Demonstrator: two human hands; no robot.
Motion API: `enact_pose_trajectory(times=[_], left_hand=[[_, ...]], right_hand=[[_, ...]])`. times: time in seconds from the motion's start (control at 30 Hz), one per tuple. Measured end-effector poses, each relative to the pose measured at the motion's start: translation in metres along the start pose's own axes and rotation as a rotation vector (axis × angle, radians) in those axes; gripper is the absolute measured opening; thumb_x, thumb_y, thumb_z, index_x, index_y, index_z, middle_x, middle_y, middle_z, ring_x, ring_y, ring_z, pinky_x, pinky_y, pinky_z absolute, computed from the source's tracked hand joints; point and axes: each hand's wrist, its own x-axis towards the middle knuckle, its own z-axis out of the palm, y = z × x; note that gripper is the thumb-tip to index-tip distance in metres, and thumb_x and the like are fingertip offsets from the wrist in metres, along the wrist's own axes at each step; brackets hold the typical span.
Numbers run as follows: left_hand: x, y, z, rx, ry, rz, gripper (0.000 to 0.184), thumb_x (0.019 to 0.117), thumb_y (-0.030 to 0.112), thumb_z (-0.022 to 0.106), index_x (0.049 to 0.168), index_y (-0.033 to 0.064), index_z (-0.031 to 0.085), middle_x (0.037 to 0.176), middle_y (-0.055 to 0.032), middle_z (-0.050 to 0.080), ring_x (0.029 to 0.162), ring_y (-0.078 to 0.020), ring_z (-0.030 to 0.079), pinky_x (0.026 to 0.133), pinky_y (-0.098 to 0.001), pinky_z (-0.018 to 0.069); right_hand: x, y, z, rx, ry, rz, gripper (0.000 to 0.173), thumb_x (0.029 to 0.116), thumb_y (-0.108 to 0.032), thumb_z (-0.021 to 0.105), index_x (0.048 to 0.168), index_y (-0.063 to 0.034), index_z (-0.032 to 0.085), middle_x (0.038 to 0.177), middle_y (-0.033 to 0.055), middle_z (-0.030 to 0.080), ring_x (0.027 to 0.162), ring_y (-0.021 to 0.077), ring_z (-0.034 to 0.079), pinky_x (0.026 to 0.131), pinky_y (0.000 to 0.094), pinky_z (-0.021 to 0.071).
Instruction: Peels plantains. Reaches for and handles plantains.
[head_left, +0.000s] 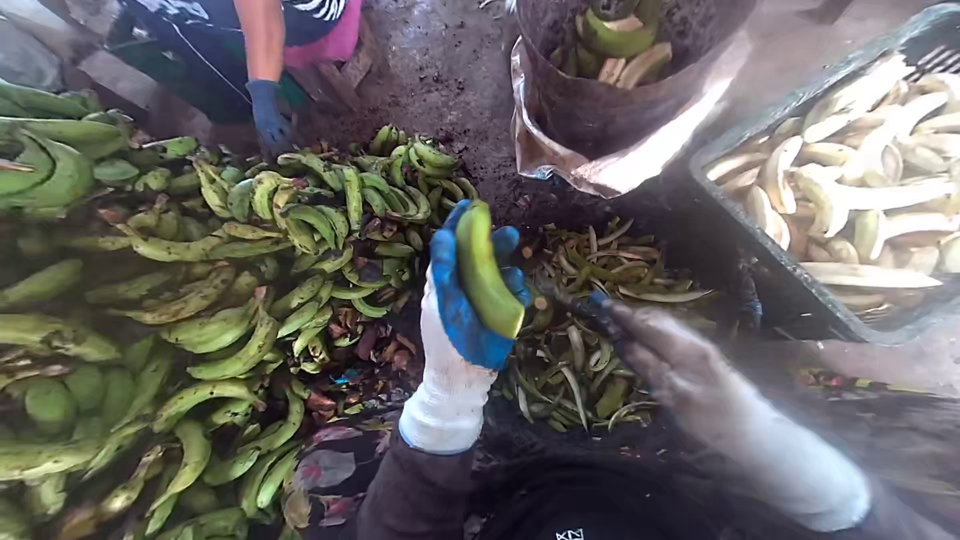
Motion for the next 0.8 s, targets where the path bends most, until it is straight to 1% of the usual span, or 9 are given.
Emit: enact_pose_trajectory(times=[0.1,0.17,0.27,0.43,0.5,0.57,0.7,0.73,0.8], left_hand=[[-0.001,-0.005,0.005,0.292,-0.078,-0.007,0.044,0.1104,0.037,0.025,0.147,0.0256,0.048,0.107,0.0004,0.070,0.077,-0.0071,0.067,0.061,-0.0203,0.0567],[-0.008,-0.023,0.003,0.369,-0.121,-0.055,0.046,0.1100,0.037,0.027,0.151,0.0256,0.044,0.118,-0.0014,0.067,0.088,-0.0103,0.067,0.072,-0.0268,0.0578],[-0.025,-0.043,0.005,0.177,-0.048,-0.238,0.043,0.1105,0.033,0.027,0.148,0.0180,0.043,0.105,-0.0080,0.066,0.075,-0.0160,0.068,0.064,-0.0306,0.0605],[-0.004,-0.015,-0.006,0.357,0.019,0.091,0.044,0.1116,0.037,0.028,0.151,0.0216,0.039,0.119,-0.0042,0.068,0.092,-0.0151,0.071,0.075,-0.0308,0.0612],[-0.007,-0.018,0.007,0.457,0.024,0.081,0.045,0.1106,0.033,0.025,0.152,0.0197,0.035,0.116,-0.0011,0.066,0.088,-0.0094,0.067,0.074,-0.0271,0.0580],[-0.016,-0.041,0.005,0.269,0.021,-0.072,0.042,0.1102,0.033,0.034,0.147,0.0167,0.044,0.110,-0.0088,0.067,0.086,-0.0178,0.069,0.073,-0.0351,0.0612],[-0.008,-0.042,-0.001,0.141,0.068,-0.224,0.041,0.1076,0.039,0.046,0.146,0.0223,0.047,0.105,-0.0131,0.067,0.079,-0.0251,0.071,0.069,-0.0413,0.0629],[-0.007,-0.039,-0.008,0.148,0.027,-0.237,0.042,0.1074,0.039,0.046,0.146,0.0232,0.046,0.103,-0.0146,0.067,0.078,-0.0261,0.071,0.068,-0.0414,0.0630],[-0.001,-0.060,-0.057,-0.012,-0.391,-0.151,0.048,0.1084,0.029,0.045,0.147,0.0013,0.042,0.116,-0.0314,0.064,0.094,-0.0388,0.071,0.079,-0.0512,0.0615]], right_hand=[[0.020,-0.009,-0.022,-0.259,0.101,-0.256,0.035,0.1010,-0.031,0.055,0.132,-0.0291,0.071,0.113,0.0038,0.068,0.106,0.0172,0.063,0.092,0.0451,0.0483],[0.034,0.002,-0.015,-0.412,0.248,-0.266,0.033,0.0989,-0.031,0.058,0.128,-0.0296,0.073,0.109,0.0120,0.069,0.100,0.0288,0.065,0.083,0.0533,0.0484],[0.060,0.030,-0.024,-0.562,0.337,-0.124,0.040,0.1001,-0.035,0.053,0.136,-0.0263,0.069,0.115,0.0244,0.066,0.100,0.0456,0.064,0.077,0.0646,0.0455],[0.038,0.009,-0.034,-0.134,-0.026,-0.185,0.037,0.0974,-0.036,0.058,0.131,-0.0268,0.071,0.112,0.0018,0.066,0.105,0.0142,0.061,0.089,0.0393,0.0516],[0.045,0.014,-0.015,-0.207,0.126,-0.268,0.034,0.0978,-0.033,0.059,0.128,-0.0280,0.074,0.109,0.0078,0.069,0.101,0.0225,0.064,0.085,0.0478,0.0505],[0.063,0.024,-0.007,-0.382,0.308,-0.298,0.034,0.0979,-0.030,0.060,0.130,-0.0266,0.072,0.112,0.0184,0.067,0.102,0.0363,0.064,0.084,0.0588,0.0459],[0.068,0.024,-0.018,-0.439,0.292,-0.227,0.038,0.1005,-0.036,0.054,0.136,-0.0339,0.068,0.114,0.0142,0.067,0.103,0.0326,0.063,0.085,0.0562,0.0453],[0.068,0.024,-0.018,-0.424,0.293,-0.221,0.038,0.1004,-0.036,0.055,0.136,-0.0326,0.068,0.113,0.0145,0.067,0.102,0.0328,0.063,0.083,0.0558,0.0451],[0.070,0.027,-0.021,-0.476,0.318,-0.161,0.040,0.0994,-0.035,0.055,0.137,-0.0302,0.068,0.113,0.0184,0.067,0.103,0.0384,0.063,0.082,0.0596,0.0451]])
